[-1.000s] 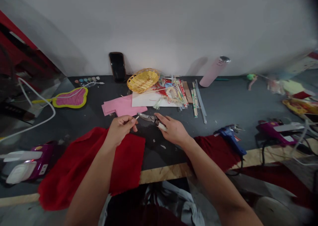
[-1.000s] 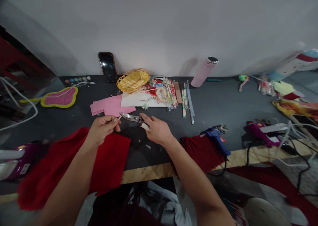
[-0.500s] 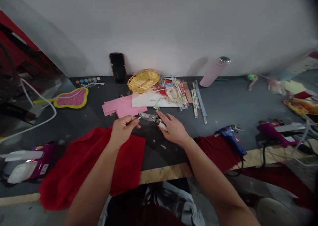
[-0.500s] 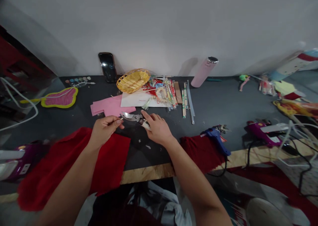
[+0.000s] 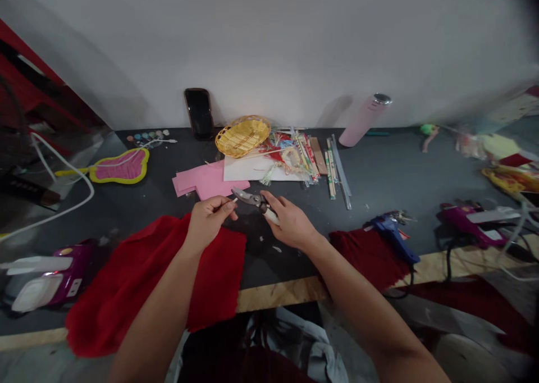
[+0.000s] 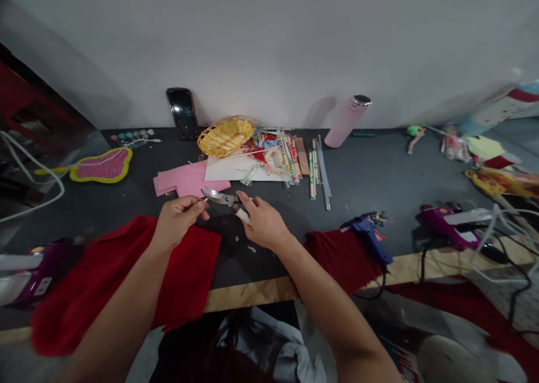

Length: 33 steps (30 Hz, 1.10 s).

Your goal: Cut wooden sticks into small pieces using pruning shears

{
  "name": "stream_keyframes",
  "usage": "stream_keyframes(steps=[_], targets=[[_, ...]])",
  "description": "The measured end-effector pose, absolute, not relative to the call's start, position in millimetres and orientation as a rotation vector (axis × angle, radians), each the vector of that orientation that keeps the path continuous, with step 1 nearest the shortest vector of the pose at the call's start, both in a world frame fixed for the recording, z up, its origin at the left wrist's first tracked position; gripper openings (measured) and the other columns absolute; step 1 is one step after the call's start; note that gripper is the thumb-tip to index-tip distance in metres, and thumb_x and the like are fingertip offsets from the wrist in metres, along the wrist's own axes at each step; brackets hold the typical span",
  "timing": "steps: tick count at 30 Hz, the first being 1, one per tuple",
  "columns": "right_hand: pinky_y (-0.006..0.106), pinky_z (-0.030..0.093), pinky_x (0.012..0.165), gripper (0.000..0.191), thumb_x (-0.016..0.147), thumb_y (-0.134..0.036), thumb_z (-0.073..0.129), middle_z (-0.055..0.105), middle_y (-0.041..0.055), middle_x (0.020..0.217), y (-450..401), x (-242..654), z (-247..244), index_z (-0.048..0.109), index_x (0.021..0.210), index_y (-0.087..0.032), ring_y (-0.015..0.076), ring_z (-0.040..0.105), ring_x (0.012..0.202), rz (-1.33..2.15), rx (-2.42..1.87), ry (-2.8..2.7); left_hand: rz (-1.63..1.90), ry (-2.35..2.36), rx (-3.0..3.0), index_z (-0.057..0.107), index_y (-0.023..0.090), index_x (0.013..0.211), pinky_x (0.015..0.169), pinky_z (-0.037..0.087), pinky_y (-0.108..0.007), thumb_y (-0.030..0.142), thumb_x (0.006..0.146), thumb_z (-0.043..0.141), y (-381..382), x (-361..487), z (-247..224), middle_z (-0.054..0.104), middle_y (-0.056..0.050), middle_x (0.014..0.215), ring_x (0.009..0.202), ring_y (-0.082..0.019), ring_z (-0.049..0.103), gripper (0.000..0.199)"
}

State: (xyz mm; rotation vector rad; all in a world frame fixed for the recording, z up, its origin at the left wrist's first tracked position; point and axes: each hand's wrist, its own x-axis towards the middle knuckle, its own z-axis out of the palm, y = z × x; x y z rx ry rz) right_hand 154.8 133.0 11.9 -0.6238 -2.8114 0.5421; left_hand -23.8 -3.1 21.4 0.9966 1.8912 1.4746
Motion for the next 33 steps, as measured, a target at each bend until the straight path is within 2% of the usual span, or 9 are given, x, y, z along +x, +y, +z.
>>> stream_keyframes(steps=[9,17,22,26,31,33], targets=[[0.035,0.044,0.084,0.055,0.090,-0.032,0.042,0.057,0.0119,0.109,133.7,155.3,10.2,0.027,0.142,-0.021,0.0235,0.057,0.094,0.483,-0.674,-2.847,1.454,1.768,0.869,0.065,0.012,0.074,0.040,0.018,-0.019,0.036,0.079,0.059,-0.1,-24.3,23.3,0.063,-0.002,0.058,0.039,-0.003,0.030,0.025],[0.043,0.040,0.091,0.070,0.084,-0.025,0.049,0.051,0.0132,0.118,144.9,159.1,9.8,0.019,0.147,-0.021,0.0268,0.048,0.106,0.414,-0.477,-2.841,1.325,1.487,0.777,0.062,0.013,0.070,0.040,0.016,-0.018,0.040,0.072,0.066,-7.7,-25.4,39.4,0.060,-0.002,0.050,0.036,-0.003,0.029,0.028],[0.042,0.042,0.089,0.071,0.079,-0.020,0.051,0.052,0.0124,0.111,141.9,160.1,16.8,0.024,0.145,-0.020,0.0263,0.050,0.102,0.438,-0.414,-2.832,1.241,1.385,0.778,0.061,0.014,0.067,0.039,0.013,-0.019,0.044,0.072,0.065,-13.0,-31.1,40.7,0.058,-0.002,0.046,0.034,-0.003,0.027,0.031],[0.037,0.043,0.088,0.065,0.081,-0.020,0.048,0.054,0.0126,0.110,134.7,157.9,18.4,0.028,0.143,-0.018,0.0242,0.053,0.098,0.526,-0.508,-2.843,1.311,1.498,0.786,0.063,0.014,0.073,0.039,0.016,-0.019,0.042,0.077,0.062,-9.5,-33.3,27.1,0.060,-0.002,0.052,0.036,-0.004,0.030,0.028],[0.035,0.044,0.086,0.058,0.085,-0.024,0.047,0.057,0.0124,0.109,130.4,154.5,13.4,0.030,0.140,-0.018,0.0238,0.056,0.096,0.545,-0.707,-2.829,1.461,1.918,0.969,0.067,0.015,0.084,0.047,0.032,-0.020,0.038,0.082,0.057,-0.7,-20.4,22.7,0.069,-0.004,0.070,0.047,-0.008,0.043,0.026],[0.034,0.043,0.086,0.059,0.084,-0.025,0.047,0.058,0.0120,0.109,130.6,154.9,13.9,0.030,0.140,-0.020,0.0238,0.056,0.096,0.515,-0.728,-2.818,1.466,2.026,1.018,0.068,0.015,0.084,0.049,0.035,-0.020,0.037,0.081,0.057,0.6,-14.5,25.1,0.070,-0.003,0.073,0.051,-0.009,0.046,0.025]])
